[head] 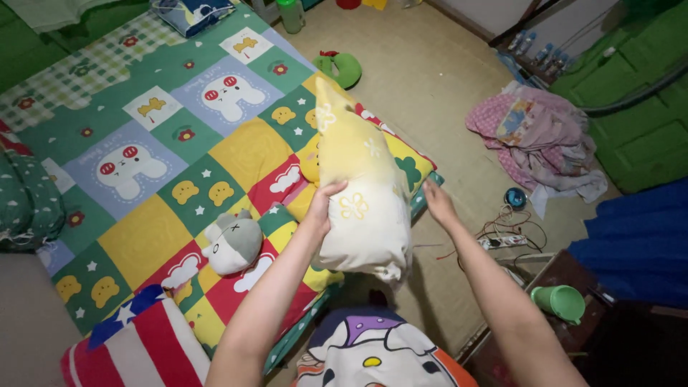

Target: Folding a blue cartoon towel and a striped towel, then putting a pillow into a pillowcase.

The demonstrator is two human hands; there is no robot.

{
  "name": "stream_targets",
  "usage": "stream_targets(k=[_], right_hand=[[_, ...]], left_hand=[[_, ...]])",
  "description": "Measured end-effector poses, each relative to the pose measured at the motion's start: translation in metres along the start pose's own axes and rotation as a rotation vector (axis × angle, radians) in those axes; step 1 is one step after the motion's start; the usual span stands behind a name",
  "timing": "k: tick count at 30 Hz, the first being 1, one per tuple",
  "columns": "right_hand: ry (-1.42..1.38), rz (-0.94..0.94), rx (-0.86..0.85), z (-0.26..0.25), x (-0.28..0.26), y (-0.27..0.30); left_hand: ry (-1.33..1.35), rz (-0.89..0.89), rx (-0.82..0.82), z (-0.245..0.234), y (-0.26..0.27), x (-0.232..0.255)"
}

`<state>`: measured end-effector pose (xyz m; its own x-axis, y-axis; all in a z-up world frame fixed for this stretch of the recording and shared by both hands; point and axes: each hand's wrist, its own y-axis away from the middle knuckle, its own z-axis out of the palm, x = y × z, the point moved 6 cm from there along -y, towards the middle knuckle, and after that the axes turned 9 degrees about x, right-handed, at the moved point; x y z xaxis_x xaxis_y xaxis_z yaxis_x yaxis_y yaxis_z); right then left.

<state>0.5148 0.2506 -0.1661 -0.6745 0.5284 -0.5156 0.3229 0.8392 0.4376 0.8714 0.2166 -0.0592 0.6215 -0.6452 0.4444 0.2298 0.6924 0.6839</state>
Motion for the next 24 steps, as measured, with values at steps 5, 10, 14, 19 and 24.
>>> stream_targets(k=[5, 10, 14, 19, 24], right_hand=[[-0.622, -0.778, 0.490, -0.068, -0.207, 0.094], [-0.090, -0.984, 0.341, -0.051, -0.298, 0.206], [0.108, -0.979, 0.366, -0.038, -0.294, 0.218], [-0.054, -0.963, 0.428, -0.045, -0.256, 0.200], [-0.391, -0.813, 0.277, -0.037, -0.192, 0.161]], left_hand=[[0.023, 0.034, 0.015, 0.011, 0.001, 0.014], [0.026, 0.041, -0.023, -0.013, -0.057, 0.015], [0.018, 0.055, -0.065, 0.001, -0.042, 0.014], [0.036, 0.022, -0.053, 0.015, -0.032, -0.002], [0.012, 0.041, -0.034, 0.012, -0.036, -0.001]])
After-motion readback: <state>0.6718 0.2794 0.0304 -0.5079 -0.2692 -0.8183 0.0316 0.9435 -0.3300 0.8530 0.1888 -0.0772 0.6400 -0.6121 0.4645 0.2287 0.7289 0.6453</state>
